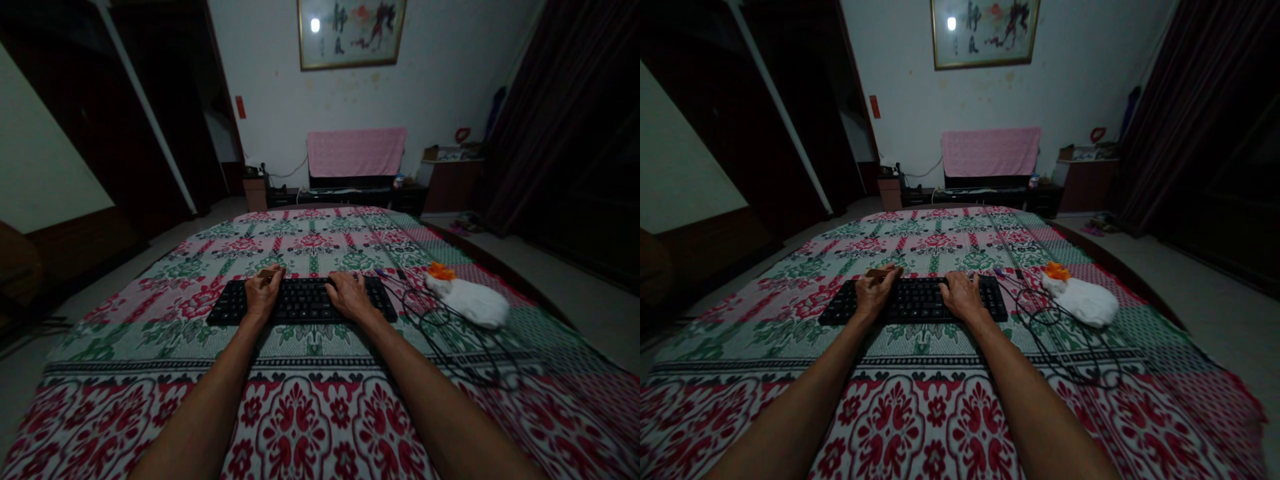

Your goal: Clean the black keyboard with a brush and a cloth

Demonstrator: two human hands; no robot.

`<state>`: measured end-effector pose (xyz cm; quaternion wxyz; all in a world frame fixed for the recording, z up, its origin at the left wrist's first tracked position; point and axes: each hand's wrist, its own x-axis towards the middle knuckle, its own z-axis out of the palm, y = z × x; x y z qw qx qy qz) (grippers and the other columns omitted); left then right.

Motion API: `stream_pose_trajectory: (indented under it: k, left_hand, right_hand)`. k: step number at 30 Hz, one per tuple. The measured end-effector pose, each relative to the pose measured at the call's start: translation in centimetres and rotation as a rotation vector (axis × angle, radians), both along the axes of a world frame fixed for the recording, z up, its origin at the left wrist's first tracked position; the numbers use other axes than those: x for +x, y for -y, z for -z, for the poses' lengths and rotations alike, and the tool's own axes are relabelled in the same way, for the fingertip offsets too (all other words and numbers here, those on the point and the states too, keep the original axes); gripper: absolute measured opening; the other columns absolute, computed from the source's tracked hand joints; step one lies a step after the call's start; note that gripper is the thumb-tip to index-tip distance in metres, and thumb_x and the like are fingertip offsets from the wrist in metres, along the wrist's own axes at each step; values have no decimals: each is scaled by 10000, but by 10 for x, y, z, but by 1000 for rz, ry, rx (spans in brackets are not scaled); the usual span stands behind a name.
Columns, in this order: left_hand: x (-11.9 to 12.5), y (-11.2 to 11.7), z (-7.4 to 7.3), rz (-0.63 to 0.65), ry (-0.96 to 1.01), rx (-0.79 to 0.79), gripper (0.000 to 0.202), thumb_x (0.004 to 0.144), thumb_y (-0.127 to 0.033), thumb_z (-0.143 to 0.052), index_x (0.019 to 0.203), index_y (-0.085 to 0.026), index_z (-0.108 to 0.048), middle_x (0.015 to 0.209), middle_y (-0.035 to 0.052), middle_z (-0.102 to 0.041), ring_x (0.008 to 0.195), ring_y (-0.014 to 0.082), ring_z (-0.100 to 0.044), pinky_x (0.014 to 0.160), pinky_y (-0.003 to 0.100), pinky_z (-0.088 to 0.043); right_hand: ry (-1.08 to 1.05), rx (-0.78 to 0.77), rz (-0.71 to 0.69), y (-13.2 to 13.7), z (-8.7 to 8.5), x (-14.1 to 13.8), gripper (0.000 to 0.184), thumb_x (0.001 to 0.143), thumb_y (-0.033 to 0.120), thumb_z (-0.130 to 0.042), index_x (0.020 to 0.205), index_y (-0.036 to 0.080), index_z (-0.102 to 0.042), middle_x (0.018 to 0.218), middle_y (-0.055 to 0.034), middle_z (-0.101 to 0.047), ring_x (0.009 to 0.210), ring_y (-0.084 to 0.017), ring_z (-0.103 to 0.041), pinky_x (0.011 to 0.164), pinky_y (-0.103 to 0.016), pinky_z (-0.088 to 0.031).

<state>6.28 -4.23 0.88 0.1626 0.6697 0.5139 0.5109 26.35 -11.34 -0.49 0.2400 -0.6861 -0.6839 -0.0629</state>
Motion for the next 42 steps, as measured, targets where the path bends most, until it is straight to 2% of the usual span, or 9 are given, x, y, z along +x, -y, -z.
stream_pose_trajectory:
  k: [9,13,23,27,31,34,38,42]
  left_hand:
    - [-7,1,-4,-64,-78,-41,274,758,-360,-562,934,-203,-702,978,23,-706,940,177,-633,899,270,-450]
    - [-7,0,-2,-43,-100,-51,282,751,-380,-554,919,-211,-705,976,19,-707,932,173,-633,902,267,-443]
    - [-16,1,-14,-139,-294,-152,317,734,-362,-500,853,-181,-732,824,79,-720,799,223,-650,710,270,-456]
    - [-18,0,-16,-198,-297,-112,356,751,-356,-460,888,-163,-725,794,83,-716,774,211,-645,690,257,-447]
    - [-14,3,-13,-128,-378,-91,359,768,-345,-436,894,-167,-721,839,81,-716,793,209,-645,720,262,-445]
    - [-14,5,-14,-121,-483,-117,360,774,-342,-431,880,-160,-722,867,102,-712,795,226,-647,715,280,-447]
    - [-20,4,-25,-75,-564,-153,339,761,-327,-453,854,-145,-722,785,118,-707,759,231,-646,662,270,-446]
    - [-30,2,-37,-2,-564,-205,281,719,-323,-517,815,-159,-723,698,89,-698,693,214,-639,600,248,-435]
  right_hand:
    - [15,-27,18,-3,1,0,293,892,346,-396,1097,198,-545,1155,-103,-592,1090,-232,-482,973,-460,-208]
    - [21,-47,19,-2,0,0,304,895,350,-389,1111,201,-543,1147,-112,-593,1091,-232,-477,968,-435,-218]
    - [18,-14,-1,-2,2,1,292,890,337,-398,1106,202,-541,1131,-95,-601,1078,-221,-481,931,-402,-262]
    - [10,0,-2,-2,3,1,289,889,341,-398,1091,197,-546,1126,-97,-605,1073,-223,-487,928,-409,-265]
    - [4,-6,-3,-2,1,1,282,884,342,-407,1075,195,-555,1124,-96,-607,1072,-225,-492,928,-414,-267]
    - [6,-11,-4,-2,1,1,283,884,340,-407,1083,196,-550,1128,-96,-604,1077,-226,-489,926,-416,-269]
    - [14,-21,3,-2,1,1,289,883,340,-412,1100,199,-542,1124,-98,-604,1079,-231,-485,928,-419,-266]
    - [15,-32,4,-2,1,1,295,884,340,-413,1110,199,-539,1129,-101,-600,1082,-230,-481,930,-412,-264]
